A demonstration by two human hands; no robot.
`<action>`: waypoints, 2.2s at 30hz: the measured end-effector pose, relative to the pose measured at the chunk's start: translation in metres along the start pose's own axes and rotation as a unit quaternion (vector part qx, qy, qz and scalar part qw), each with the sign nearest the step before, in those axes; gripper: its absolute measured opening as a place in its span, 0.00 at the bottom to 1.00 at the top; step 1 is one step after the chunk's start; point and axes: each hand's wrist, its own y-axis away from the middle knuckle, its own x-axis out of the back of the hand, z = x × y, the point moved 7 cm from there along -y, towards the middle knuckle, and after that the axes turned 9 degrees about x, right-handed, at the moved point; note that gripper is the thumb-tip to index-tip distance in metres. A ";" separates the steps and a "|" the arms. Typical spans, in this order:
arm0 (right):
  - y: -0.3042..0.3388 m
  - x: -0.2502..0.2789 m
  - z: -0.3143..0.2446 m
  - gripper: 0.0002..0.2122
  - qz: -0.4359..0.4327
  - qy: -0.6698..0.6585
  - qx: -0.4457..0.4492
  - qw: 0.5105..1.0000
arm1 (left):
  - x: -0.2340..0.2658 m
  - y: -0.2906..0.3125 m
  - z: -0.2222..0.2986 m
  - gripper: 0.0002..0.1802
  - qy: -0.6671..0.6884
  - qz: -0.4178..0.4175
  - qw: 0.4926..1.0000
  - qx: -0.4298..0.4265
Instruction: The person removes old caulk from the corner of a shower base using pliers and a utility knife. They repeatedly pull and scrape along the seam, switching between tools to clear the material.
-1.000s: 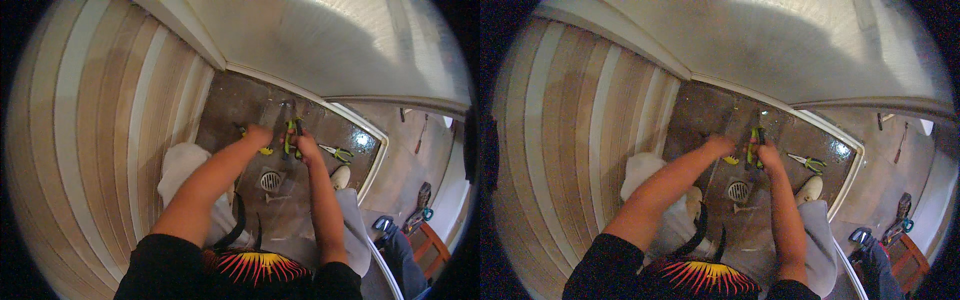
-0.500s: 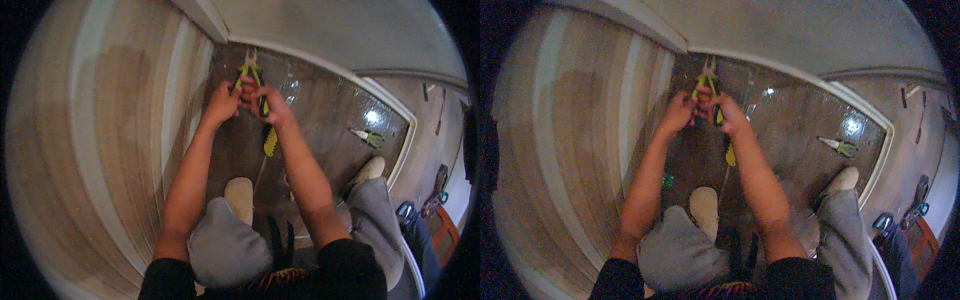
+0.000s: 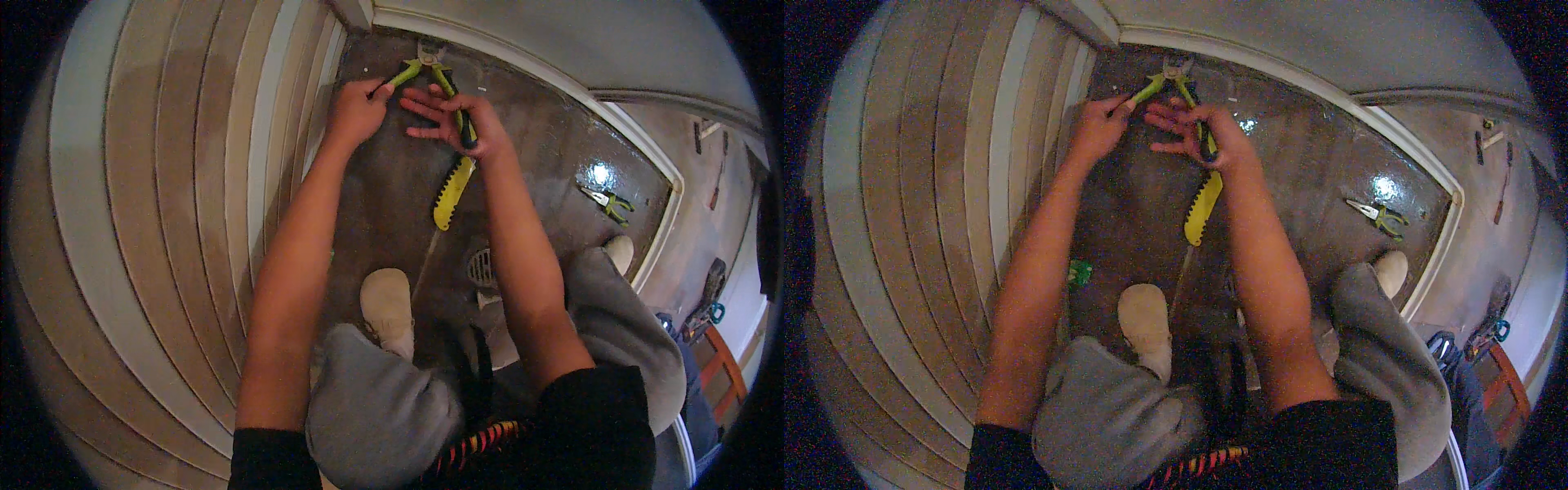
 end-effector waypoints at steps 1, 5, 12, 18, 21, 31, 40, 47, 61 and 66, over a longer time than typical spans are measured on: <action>0.001 -0.001 0.001 0.10 -0.010 -0.013 -0.002 1.000 | 0.000 0.000 -0.001 0.18 -0.014 0.024 0.999 -0.021; -0.006 -0.004 -0.001 0.11 -0.046 -0.019 -0.001 0.999 | -0.002 -0.013 -0.014 0.18 0.019 -0.023 0.999 0.012; -0.015 -0.003 -0.012 0.18 -0.028 -0.037 -0.006 0.999 | -0.011 -0.009 -0.010 0.20 0.019 0.052 0.997 -0.053; -0.021 0.002 -0.017 0.16 -0.067 -0.046 -0.046 0.996 | -0.017 -0.002 -0.004 0.17 0.082 0.010 0.995 0.058; -0.022 0.004 -0.014 0.17 -0.018 -0.024 -0.032 0.999 | -0.008 0.001 0.008 0.15 0.134 -0.030 0.984 0.110; -0.034 0.000 -0.005 0.20 -0.132 -0.068 -0.001 0.989 | -0.004 0.004 0.005 0.15 0.147 -0.051 0.973 0.169; -0.051 0.000 0.024 0.11 0.060 -0.047 0.040 0.996 | -0.001 0.017 0.002 0.16 0.258 -0.041 0.942 0.209; -0.050 -0.010 0.014 0.12 0.029 -0.019 0.041 0.999 | -0.010 0.025 0.004 0.15 0.311 -0.087 0.903 0.284; -0.054 -0.013 0.015 0.11 0.100 0.039 0.006 0.994 | -0.025 0.034 0.008 0.09 0.444 -0.095 0.825 0.337; -0.048 -0.002 0.015 0.10 0.120 0.160 -0.038 0.979 | -0.044 0.043 -0.010 0.08 0.476 -0.080 0.819 0.311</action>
